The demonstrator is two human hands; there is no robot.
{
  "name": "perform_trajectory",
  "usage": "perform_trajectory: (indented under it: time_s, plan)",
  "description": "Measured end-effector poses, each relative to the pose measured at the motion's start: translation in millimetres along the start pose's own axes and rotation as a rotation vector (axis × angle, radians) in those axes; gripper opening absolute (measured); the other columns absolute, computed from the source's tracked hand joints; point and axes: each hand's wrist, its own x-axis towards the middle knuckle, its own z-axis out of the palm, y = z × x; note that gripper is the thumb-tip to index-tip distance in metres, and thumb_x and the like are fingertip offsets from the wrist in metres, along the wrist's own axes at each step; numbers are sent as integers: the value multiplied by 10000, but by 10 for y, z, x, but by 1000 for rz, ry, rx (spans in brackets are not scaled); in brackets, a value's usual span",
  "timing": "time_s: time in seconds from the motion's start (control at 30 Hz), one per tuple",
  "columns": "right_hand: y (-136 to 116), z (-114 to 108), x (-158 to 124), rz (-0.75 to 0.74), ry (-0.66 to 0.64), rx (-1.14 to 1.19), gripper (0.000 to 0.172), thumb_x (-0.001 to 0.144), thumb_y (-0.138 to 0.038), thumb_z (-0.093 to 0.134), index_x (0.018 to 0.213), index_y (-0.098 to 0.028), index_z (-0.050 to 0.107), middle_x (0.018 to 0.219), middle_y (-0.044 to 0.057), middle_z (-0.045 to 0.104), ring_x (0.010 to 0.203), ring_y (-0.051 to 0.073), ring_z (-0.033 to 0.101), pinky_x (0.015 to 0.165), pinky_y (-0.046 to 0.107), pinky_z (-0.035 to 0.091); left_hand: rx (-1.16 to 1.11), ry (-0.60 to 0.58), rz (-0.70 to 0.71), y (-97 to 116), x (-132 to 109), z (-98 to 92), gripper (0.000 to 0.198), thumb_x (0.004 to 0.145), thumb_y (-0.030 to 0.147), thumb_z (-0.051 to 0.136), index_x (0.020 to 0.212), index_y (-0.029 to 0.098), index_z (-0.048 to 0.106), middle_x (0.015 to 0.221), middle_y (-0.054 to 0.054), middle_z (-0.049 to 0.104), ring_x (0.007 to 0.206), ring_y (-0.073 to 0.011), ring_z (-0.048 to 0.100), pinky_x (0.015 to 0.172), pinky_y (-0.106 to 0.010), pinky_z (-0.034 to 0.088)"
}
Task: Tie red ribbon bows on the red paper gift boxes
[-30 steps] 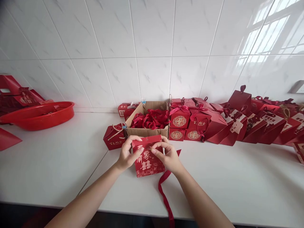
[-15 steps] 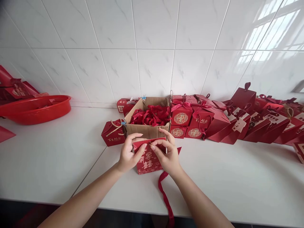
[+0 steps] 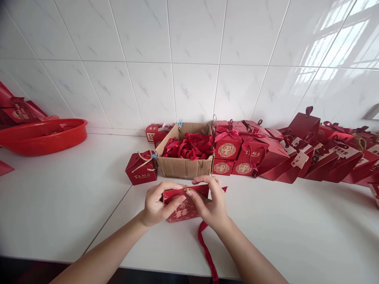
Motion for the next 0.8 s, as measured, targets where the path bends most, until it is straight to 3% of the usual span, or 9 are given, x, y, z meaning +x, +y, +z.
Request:
perform_trajectory:
  time_s: [0.1,0.2,0.3,0.53,0.8]
  plan:
    - [-46,-11,16,-72,3,-22,138,824,-189,655,905,-237,554,762,18,598,686,174,562,648,345,428,-134,-48,-199,50,65,-38,99,779,159,694,836,179,615,840,-47,733,788,-164,709,730,-243,567]
    - [-97,-30,45,-155,12,1,136,809,-147,663,834,-230,559,714,3,576,642,158,547,623,337,407,-298,-124,-426,75,113,-63,119,747,197,738,786,169,629,845,-49,728,826,-179,703,757,-265,567]
    - [-127,-54,65,-226,-22,7,146,810,-109,647,792,-224,560,697,-5,567,618,144,536,630,346,393,-447,-185,-553,62,130,-85,154,698,220,784,763,162,656,826,-57,729,815,-200,701,734,-295,577]
    - [-127,-63,50,-287,-91,-15,171,823,-79,600,782,-233,539,686,-17,541,616,142,551,652,370,388,-523,-231,-512,-29,130,-130,143,623,194,834,736,176,749,828,-75,741,796,-217,704,731,-305,584]
    - [-135,-44,50,-281,-83,1,169,809,-82,616,789,-232,540,695,-6,551,624,149,541,627,350,412,-499,-269,-528,-8,115,-144,163,671,173,798,822,166,737,898,-79,751,849,-229,713,777,-325,601]
